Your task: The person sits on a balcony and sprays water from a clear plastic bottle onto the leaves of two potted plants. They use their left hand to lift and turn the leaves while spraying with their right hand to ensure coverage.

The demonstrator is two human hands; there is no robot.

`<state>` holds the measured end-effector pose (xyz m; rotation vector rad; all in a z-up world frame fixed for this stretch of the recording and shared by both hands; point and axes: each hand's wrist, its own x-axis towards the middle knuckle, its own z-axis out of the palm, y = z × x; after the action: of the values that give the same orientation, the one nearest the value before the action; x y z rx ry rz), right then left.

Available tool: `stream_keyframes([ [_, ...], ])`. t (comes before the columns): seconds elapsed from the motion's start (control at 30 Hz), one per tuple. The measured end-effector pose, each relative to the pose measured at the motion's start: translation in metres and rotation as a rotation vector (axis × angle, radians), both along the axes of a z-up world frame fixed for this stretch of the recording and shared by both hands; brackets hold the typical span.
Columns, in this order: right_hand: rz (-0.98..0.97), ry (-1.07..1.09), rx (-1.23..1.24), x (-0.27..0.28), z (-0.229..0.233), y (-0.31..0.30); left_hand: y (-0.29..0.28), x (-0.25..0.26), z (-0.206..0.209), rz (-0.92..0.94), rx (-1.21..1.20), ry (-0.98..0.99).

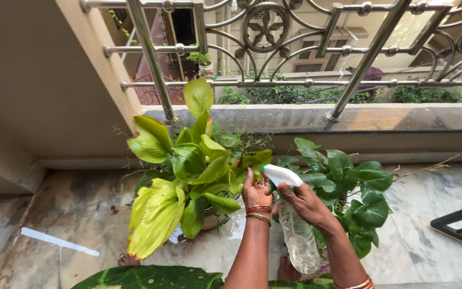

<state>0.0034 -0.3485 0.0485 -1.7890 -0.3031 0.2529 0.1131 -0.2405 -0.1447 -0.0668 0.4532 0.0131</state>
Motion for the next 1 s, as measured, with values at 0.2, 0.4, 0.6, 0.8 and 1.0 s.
stream_keyframes([
  [0.2, -0.157, 0.018, -0.368, 0.012, 0.0, 0.01, -0.036, 0.007, -0.048, -0.087, 0.113, -0.031],
  [0.4, -0.225, 0.06, -0.384, 0.016, -0.013, 0.018, -0.044, 0.022, -0.077, -0.13, 0.118, -0.039],
  [0.6, -0.231, 0.15, -0.268, 0.02, -0.005, 0.015, -0.037, 0.006, -0.063, -0.12, 0.142, -0.02],
  [0.8, -0.311, 0.131, -0.236, 0.023, 0.011, 0.007, -0.019, -0.011, -0.019, -0.122, 0.221, -0.02],
  [1.0, -0.364, 0.14, -0.23, 0.019, 0.019, 0.022, 0.018, -0.077, 0.065, -0.364, 0.433, -0.13],
])
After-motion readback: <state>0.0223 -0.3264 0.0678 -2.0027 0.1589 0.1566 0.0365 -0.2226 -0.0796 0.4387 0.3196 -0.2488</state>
